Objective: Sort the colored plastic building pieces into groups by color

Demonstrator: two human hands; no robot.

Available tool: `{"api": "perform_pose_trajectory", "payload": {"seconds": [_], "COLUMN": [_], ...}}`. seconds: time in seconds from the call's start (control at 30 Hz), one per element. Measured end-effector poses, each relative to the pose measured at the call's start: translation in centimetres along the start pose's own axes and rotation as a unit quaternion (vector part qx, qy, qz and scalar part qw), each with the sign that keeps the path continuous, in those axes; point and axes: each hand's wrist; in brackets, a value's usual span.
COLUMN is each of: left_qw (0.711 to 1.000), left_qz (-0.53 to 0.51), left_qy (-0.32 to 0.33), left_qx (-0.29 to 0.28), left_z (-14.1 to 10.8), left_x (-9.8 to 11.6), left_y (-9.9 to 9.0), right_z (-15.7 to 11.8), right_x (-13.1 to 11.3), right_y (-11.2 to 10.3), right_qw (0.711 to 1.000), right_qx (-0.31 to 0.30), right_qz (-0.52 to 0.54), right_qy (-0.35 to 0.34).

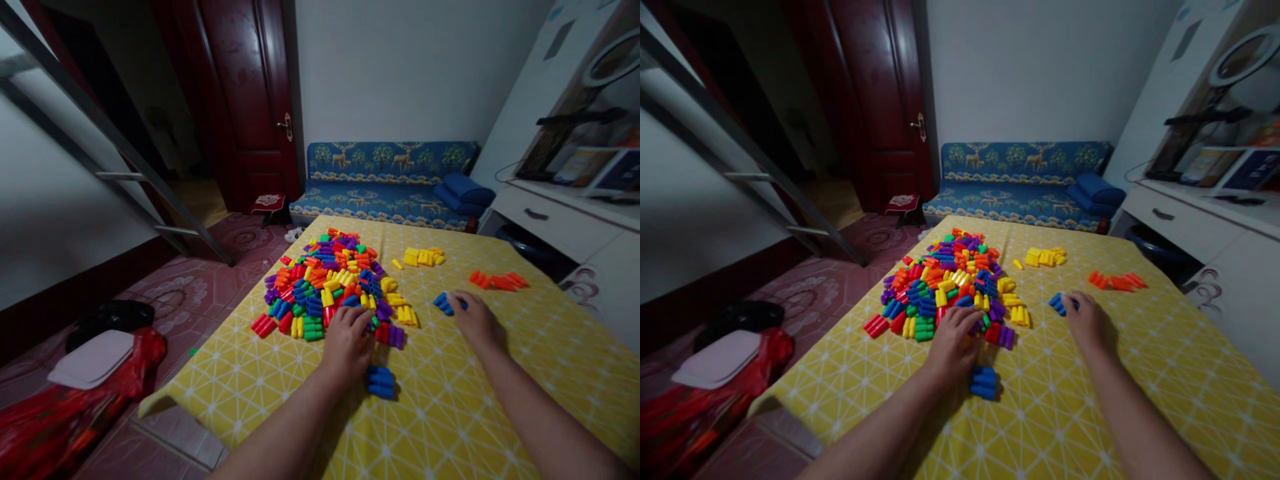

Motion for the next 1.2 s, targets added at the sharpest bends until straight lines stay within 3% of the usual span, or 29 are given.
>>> {"api": "perform_pose_trajectory", "payload": {"seconds": [0.1, 0.17, 0.23, 0.37, 0.5, 0.6, 0.7, 0.87, 0.97, 1.03, 1.13, 1.2], "left_qw": [0.998, 0.998, 0.998, 0.999, 0.998, 0.993, 0.981, 0.964, 0.967, 0.970, 0.974, 0.977], "left_qz": [0.042, 0.054, 0.054, 0.030, -0.012, -0.068, -0.151, -0.240, -0.230, -0.216, -0.195, -0.184], "left_qy": [-0.008, -0.016, -0.025, -0.043, -0.056, -0.065, -0.092, -0.115, -0.099, -0.082, -0.061, -0.063], "left_qx": [-0.036, -0.037, -0.031, -0.014, 0.031, 0.073, 0.078, 0.004, -0.041, -0.072, -0.098, -0.087], "left_z": [0.0, 0.1, 0.1, 0.2, 0.2, 0.1, 0.0, -0.2, -0.4, -0.4, -0.5, -0.5], "left_x": [-0.3, -0.6, -1.0, -1.5, -1.5, -1.1, -0.5, 0.1, 0.5, 0.8, 0.9, 0.7], "left_y": [0.3, 0.5, 0.7, 0.7, 0.4, 0.2, 0.0, -0.5, -0.7, -0.7, -0.4, -0.1], "right_z": [-0.8, -2.1, -4.1, -8.9, -13.0, -14.8, -15.6, -13.5, -10.2, -7.7, -4.9, -4.3], "right_x": [-0.9, -2.8, -5.5, -11.4, -15.7, -16.6, -16.1, -13.4, -10.0, -7.0, -2.9, -1.3], "right_y": [0.2, 0.5, 0.7, -0.3, -2.3, -2.8, -2.3, -1.8, -2.3, -2.4, -2.1, -1.9], "right_qw": [0.996, 0.996, 0.995, 0.977, 0.949, 0.919, 0.937, 0.966, 0.986, 0.998, 0.995, 0.990], "right_qx": [-0.011, 0.023, 0.013, -0.144, -0.300, -0.375, -0.328, -0.112, 0.006, 0.026, -0.036, -0.034], "right_qz": [-0.068, -0.049, 0.018, 0.128, 0.054, 0.023, 0.075, 0.229, 0.161, 0.051, -0.090, -0.130], "right_qy": [-0.048, -0.071, -0.102, -0.097, -0.085, -0.122, -0.092, 0.050, 0.037, -0.004, -0.039, -0.043]}}
Point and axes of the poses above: each hand's wrist, its own z-axis towards the middle knuckle, its own y-axis out of the palm, x = y × z, and after that the axes turned 4 degrees about z, right-handed
